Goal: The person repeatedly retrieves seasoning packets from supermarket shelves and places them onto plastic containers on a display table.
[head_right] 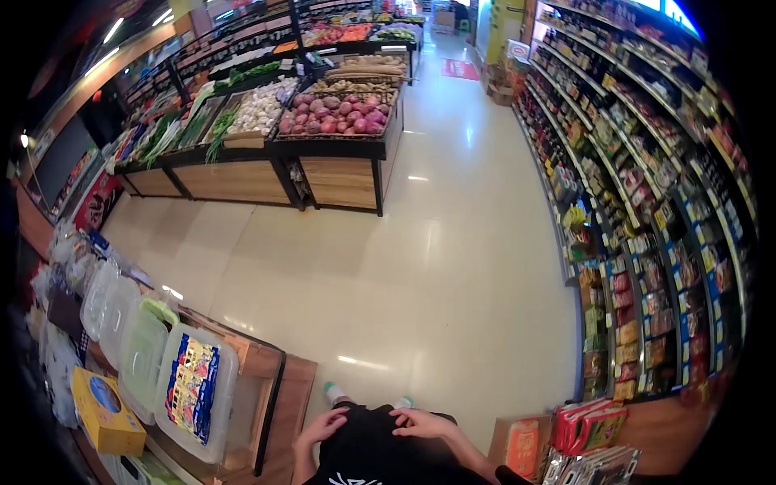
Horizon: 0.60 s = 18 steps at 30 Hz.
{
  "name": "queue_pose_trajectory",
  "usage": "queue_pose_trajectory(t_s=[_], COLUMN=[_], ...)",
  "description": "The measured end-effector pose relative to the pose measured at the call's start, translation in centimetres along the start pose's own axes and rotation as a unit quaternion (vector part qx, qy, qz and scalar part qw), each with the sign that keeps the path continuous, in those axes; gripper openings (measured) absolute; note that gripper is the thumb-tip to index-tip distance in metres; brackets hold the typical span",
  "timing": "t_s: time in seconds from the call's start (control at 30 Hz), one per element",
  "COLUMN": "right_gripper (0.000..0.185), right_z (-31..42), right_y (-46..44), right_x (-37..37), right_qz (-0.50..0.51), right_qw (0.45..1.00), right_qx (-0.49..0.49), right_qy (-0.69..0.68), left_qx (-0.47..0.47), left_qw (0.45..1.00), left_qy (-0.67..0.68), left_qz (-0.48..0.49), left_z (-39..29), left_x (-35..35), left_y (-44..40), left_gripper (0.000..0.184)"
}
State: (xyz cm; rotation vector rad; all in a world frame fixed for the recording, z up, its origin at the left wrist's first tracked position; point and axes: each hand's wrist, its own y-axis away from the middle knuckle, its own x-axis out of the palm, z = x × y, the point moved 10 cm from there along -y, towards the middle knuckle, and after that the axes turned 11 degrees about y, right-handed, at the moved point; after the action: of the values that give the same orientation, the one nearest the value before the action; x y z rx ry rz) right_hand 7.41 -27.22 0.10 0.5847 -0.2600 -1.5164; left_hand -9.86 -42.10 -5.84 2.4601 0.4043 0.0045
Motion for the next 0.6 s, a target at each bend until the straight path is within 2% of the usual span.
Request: queue_pose_trajectory(t_s=[0.1,0.2,0.3,0.37,0.47,0.6], right_gripper=[0.057,0.059,0.058,0.057,0.057,0.055], right_z=[-2.0,-4.6,-7.5,-8.4,-8.2,-12.1], right_y=[2.4,3.5,4.4,5.4,7.6,9.7], right_x=[-0.5,-1.0,-1.3,-1.8,-3.9,-6.4], right_qz=[-0.001,-0.046,-0.108,-0.149,-0.233,-0.353], right_qw=[1.0,0.997,0.988,0.972,0.924,0.815], right_qx=[0.01,-0.007,-0.015,-0.017,-0.027,-0.026], right_qy=[0.023,0.056,-0.109,-0.182,-0.304,-0.459], left_qx=[0.16,0.128,0.139,0.189,0.228,0.255], left_qw=[0.971,0.946,0.924,0.908,0.877,0.852], left_qy=[-0.142,-0.231,-0.233,-0.24,-0.264,-0.293], left_qz=[0.107,0.186,0.27,0.287,0.331,0.351], left_z=[-2.0,-1.9,-4.4,-5.8,-9.9,-12.7], left_x=[6.0,8.3,11.0,12.7,16.7,21.4], left_y=[-2.9,-4.3,-4.8,-5.6,-6.5,-9.5], left_gripper=[0.044,0.049,0.05,0.05,0.049,0.052])
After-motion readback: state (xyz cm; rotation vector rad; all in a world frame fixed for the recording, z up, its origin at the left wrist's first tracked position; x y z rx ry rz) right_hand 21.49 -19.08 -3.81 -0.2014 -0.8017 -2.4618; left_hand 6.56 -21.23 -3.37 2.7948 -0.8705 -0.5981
